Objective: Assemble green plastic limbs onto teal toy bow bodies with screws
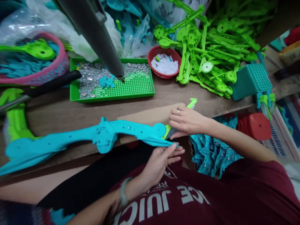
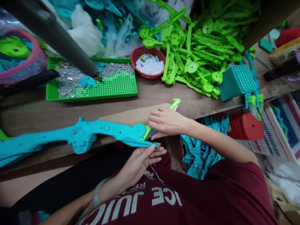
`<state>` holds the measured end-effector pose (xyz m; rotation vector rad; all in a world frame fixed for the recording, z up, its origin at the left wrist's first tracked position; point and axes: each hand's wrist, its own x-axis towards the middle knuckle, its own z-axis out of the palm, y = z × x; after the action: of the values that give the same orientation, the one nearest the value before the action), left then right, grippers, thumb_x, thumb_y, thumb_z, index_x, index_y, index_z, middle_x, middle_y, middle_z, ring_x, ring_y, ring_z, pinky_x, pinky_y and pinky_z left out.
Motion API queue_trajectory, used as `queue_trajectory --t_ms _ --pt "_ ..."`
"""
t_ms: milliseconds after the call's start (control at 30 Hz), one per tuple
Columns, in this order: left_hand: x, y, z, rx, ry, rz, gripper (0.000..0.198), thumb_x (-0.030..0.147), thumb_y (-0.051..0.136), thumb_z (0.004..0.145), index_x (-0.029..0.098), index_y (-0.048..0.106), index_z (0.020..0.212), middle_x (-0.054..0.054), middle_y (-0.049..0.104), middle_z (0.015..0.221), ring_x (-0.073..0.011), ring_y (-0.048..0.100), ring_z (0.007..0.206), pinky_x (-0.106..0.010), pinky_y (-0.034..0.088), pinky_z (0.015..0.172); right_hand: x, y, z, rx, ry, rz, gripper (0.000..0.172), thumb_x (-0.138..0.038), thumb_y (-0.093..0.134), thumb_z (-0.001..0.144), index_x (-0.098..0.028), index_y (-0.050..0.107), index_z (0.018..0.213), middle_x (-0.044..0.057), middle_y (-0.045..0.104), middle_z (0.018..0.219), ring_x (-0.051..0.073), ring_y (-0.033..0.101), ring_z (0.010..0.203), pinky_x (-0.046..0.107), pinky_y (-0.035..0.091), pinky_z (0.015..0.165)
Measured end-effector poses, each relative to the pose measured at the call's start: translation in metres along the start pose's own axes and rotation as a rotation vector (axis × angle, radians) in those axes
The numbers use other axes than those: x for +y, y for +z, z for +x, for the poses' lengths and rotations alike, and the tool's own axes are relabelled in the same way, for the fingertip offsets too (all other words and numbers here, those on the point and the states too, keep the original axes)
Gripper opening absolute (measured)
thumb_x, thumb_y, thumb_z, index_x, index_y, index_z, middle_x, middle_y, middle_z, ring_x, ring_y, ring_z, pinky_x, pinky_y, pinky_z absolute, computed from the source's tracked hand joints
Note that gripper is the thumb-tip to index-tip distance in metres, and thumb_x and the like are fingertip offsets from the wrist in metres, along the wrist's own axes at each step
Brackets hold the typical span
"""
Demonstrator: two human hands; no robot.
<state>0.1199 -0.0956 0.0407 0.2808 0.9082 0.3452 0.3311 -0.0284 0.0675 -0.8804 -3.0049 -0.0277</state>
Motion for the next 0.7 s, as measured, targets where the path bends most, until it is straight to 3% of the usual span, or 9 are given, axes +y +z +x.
queue_trajectory --t_ms 167,300,433,500,567,600,667,700 --pt "-0.005 0.009 0.012 0.047 0.168 -0.003 0.047 0.052 0.09 0.065 0.013 0.073 0.086 -0.01 0.077 0.081 -0.0216 0.075 0.074 -0.024 0.055 0.059 0.005 0.006 0.004 -0.021 0.034 0.045 0.06 -0.067 0.03 0.099 -0.016 0.06 0.089 0.007 0.059 0.08 0.022 0.05 0.082 0.033 0.029 0.066" --pt "-0.004 0.014 0.02 0.031 0.16 -0.045 0.048 0.054 0.089 0.065 0.014 0.072 0.085 -0.008 0.076 0.078 -0.0189 0.074 0.069 -0.019 0.05 0.05 0.007 0.009 0.003 -0.089 0.095 0.172 0.061 -0.07 0.04 0.096 -0.014 0.062 0.086 0.009 0.061 0.082 0.023 0.051 0.085 0.033 0.036 0.069" --pt "0.003 0.011 0.016 -0.138 -0.071 -0.025 0.047 0.059 0.077 0.078 0.016 0.072 0.095 -0.012 0.078 0.094 -0.0202 0.075 0.078 -0.022 0.054 0.053 0.024 -0.01 0.0 -0.17 0.157 0.299 0.049 -0.062 0.059 0.091 -0.013 0.067 0.096 0.012 0.064 0.095 0.024 0.057 0.09 0.037 0.047 0.075" --pt "0.013 0.0 0.004 -0.325 -0.126 0.177 0.045 0.061 0.07 0.083 0.017 0.074 0.087 -0.012 0.077 0.084 -0.0205 0.074 0.068 -0.024 0.052 0.051 0.045 -0.024 0.007 -0.048 0.242 0.373 0.043 -0.055 0.064 0.091 -0.015 0.067 0.107 0.013 0.064 0.104 0.025 0.06 0.095 0.039 0.052 0.081" --pt "0.033 -0.015 -0.007 -0.442 0.062 0.43 0.036 0.057 0.074 0.081 0.021 0.074 0.075 -0.008 0.075 0.071 -0.0218 0.071 0.061 -0.027 0.051 0.052 0.073 -0.035 0.029 0.257 0.389 0.414 0.045 -0.052 0.066 0.09 -0.017 0.064 0.118 0.014 0.063 0.114 0.026 0.061 0.106 0.044 0.054 0.089" --pt "0.049 -0.022 -0.01 -0.416 0.266 0.519 0.028 0.052 0.079 0.076 0.024 0.074 0.071 -0.006 0.074 0.068 -0.0228 0.071 0.063 -0.028 0.053 0.058 0.088 -0.038 0.045 0.431 0.462 0.431 0.048 -0.053 0.067 0.09 -0.019 0.062 0.124 0.014 0.062 0.119 0.027 0.06 0.112 0.045 0.054 0.093" --pt "0.093 -0.032 -0.001 -0.201 0.677 0.614 0.019 0.045 0.085 0.068 0.029 0.075 0.07 -0.006 0.076 0.074 -0.0265 0.072 0.075 -0.032 0.055 0.072 0.116 -0.04 0.085 0.665 0.526 0.519 0.06 -0.059 0.067 0.087 -0.022 0.055 0.133 0.014 0.058 0.133 0.028 0.057 0.122 0.047 0.054 0.098" --pt "0.119 -0.033 0.009 -0.111 0.802 0.698 0.018 0.044 0.085 0.068 0.029 0.075 0.071 -0.006 0.076 0.077 -0.0277 0.073 0.08 -0.034 0.054 0.08 0.127 -0.041 0.106 0.69 0.503 0.604 0.062 -0.062 0.064 0.087 -0.024 0.053 0.135 0.012 0.059 0.135 0.027 0.058 0.122 0.047 0.055 0.097"
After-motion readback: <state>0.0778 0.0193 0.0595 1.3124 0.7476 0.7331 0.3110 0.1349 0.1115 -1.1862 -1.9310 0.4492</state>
